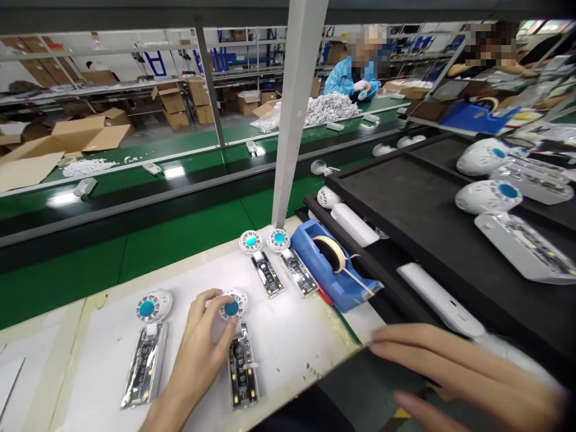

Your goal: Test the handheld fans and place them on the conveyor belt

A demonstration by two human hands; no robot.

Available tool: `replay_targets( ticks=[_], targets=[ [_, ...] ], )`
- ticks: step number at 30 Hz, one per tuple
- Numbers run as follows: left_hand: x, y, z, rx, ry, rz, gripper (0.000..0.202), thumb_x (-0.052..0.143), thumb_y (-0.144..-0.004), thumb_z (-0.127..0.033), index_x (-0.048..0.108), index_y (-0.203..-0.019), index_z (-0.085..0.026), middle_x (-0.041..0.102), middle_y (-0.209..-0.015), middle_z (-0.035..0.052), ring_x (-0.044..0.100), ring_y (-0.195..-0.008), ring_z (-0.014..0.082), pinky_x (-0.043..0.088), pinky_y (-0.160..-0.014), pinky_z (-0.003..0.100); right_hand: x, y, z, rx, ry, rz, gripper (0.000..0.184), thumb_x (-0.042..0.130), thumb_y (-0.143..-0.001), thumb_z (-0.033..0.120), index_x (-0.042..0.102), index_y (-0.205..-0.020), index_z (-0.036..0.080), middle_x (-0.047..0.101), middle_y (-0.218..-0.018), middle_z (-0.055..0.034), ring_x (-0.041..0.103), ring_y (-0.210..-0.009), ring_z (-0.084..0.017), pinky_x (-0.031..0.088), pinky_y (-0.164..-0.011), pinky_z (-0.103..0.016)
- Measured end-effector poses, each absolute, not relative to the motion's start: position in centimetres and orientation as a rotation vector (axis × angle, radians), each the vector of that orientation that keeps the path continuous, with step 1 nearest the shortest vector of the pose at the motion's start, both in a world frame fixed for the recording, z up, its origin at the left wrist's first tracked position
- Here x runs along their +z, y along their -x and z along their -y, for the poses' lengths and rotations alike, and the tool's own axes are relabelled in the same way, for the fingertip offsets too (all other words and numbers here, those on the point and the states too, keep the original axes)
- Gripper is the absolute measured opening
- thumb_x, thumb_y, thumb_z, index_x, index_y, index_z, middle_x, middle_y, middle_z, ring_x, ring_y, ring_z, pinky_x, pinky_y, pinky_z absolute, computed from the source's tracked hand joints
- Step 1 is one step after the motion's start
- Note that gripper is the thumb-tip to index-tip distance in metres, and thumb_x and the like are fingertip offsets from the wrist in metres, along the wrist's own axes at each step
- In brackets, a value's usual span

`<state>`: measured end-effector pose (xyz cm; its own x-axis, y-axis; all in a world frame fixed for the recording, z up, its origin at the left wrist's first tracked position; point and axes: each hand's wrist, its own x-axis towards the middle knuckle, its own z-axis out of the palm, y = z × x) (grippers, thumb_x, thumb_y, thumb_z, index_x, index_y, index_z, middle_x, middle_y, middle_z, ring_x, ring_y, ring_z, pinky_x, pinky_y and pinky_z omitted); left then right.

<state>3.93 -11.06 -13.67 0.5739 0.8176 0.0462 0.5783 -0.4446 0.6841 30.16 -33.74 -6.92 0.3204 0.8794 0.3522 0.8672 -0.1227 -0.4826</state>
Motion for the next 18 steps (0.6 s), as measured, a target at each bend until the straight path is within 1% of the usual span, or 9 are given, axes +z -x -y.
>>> replay_targets(
  ticks=[1,2,4,6,8,10,12,15,18],
  targets=[
    [-13.5,-4.1,10.9,0.499,-2.184,-1.106,0.027,0.051,-0.096,-0.038,0.059,-0.119,-0.027,0.053,-0.131,0.0093,0.052,-0.127,0.0291,0.046,-0.106,0.048,-7.9,-29.6,32.1,0.087,1.969,1.677,0.037,0.064,-0.090,0.043,0.066,-0.127,0.041,0.071,-0.122,-0.0042,0.071,-0.106,-0.028,0.062,-0.089,-0.042],
    [-13.4,-4.3,10.8,0.495,-2.187,-1.100,0.028,0.051,-0.096,-0.038,0.058,-0.120,-0.026,0.054,-0.129,0.0097,0.053,-0.125,0.0292,0.047,-0.104,0.048,-9.1,-29.0,30.3,0.045,2.004,1.646,0.038,0.059,-0.094,0.037,0.063,-0.132,0.035,0.069,-0.126,-0.0068,0.069,-0.111,-0.028,0.061,-0.092,-0.043],
    [-13.2,-4.5,10.8,0.488,-2.194,-1.084,0.032,0.053,-0.095,-0.037,0.055,-0.124,-0.024,0.055,-0.129,0.0109,0.054,-0.124,0.0298,0.048,-0.103,0.048,-11.6,-27.6,26.4,-0.095,2.133,1.495,0.040,0.048,-0.098,0.031,0.058,-0.136,0.020,0.064,-0.132,-0.0150,0.062,-0.121,-0.031,0.055,-0.100,-0.049],
    [-13.3,-4.7,10.9,0.475,-2.186,-1.089,0.036,0.053,-0.094,-0.036,0.052,-0.128,-0.024,0.054,-0.132,0.0121,0.053,-0.126,0.0304,0.047,-0.104,0.049,-13.8,-26.3,22.9,-0.161,2.325,1.442,0.047,0.050,-0.095,0.026,0.053,-0.139,0.010,0.059,-0.137,-0.0226,0.059,-0.123,-0.037,0.053,-0.099,-0.052],
    [-13.7,-4.6,11.0,0.452,-2.147,-1.131,0.044,0.054,-0.093,-0.036,0.046,-0.135,-0.022,0.053,-0.136,0.0136,0.053,-0.128,0.0311,0.046,-0.104,0.050,-15.2,-25.5,20.2,-0.208,2.487,1.471,0.050,0.052,-0.091,0.019,0.052,-0.140,0.008,0.060,-0.133,-0.0246,0.061,-0.114,-0.039,0.054,-0.091,-0.054],
    [-14.2,-4.5,11.3,0.426,-2.105,-1.176,0.052,0.055,-0.092,-0.036,0.041,-0.140,-0.020,0.053,-0.138,0.0154,0.052,-0.130,0.0326,0.045,-0.106,0.052,-15.7,-25.3,18.6,-0.237,2.564,1.532,0.053,0.053,-0.088,0.015,0.051,-0.140,0.006,0.065,-0.119,-0.0243,0.062,-0.103,-0.039,0.054,-0.085,-0.052],
    [-14.6,-4.4,11.5,0.432,-2.091,-1.177,0.055,0.056,-0.092,-0.036,0.040,-0.142,-0.019,0.053,-0.139,0.0161,0.050,-0.131,0.0336,0.042,-0.107,0.054,-15.8,-25.7,18.0,-0.251,2.566,1.570,0.055,0.055,-0.087,0.015,0.051,-0.139,0.001,0.066,-0.108,-0.0238,0.060,-0.097,-0.037,0.053,-0.084,-0.049],
    [-14.7,-4.0,11.8,0.532,-2.064,-1.174,0.049,0.056,-0.093,-0.035,0.045,-0.139,-0.021,0.053,-0.138,0.0134,0.047,-0.130,0.0325,0.041,-0.108,0.054,-15.4,-26.6,18.3,-0.279,2.495,1.581,0.050,0.057,-0.087,0.021,0.056,-0.134,0.001,0.062,-0.104,-0.0214,0.056,-0.094,-0.036,0.051,-0.087,-0.048],
    [-13.8,-3.7,12.1,0.686,-2.041,-1.261,0.033,0.057,-0.093,-0.037,0.059,-0.123,-0.024,0.053,-0.132,0.0108,0.047,-0.126,0.0323,0.040,-0.106,0.055,-14.5,-26.7,19.8,-0.312,2.365,1.501,0.047,0.053,-0.091,0.026,0.056,-0.135,0.007,0.058,-0.100,-0.0170,0.050,-0.089,-0.034,0.050,-0.087,-0.052]
  ],
)
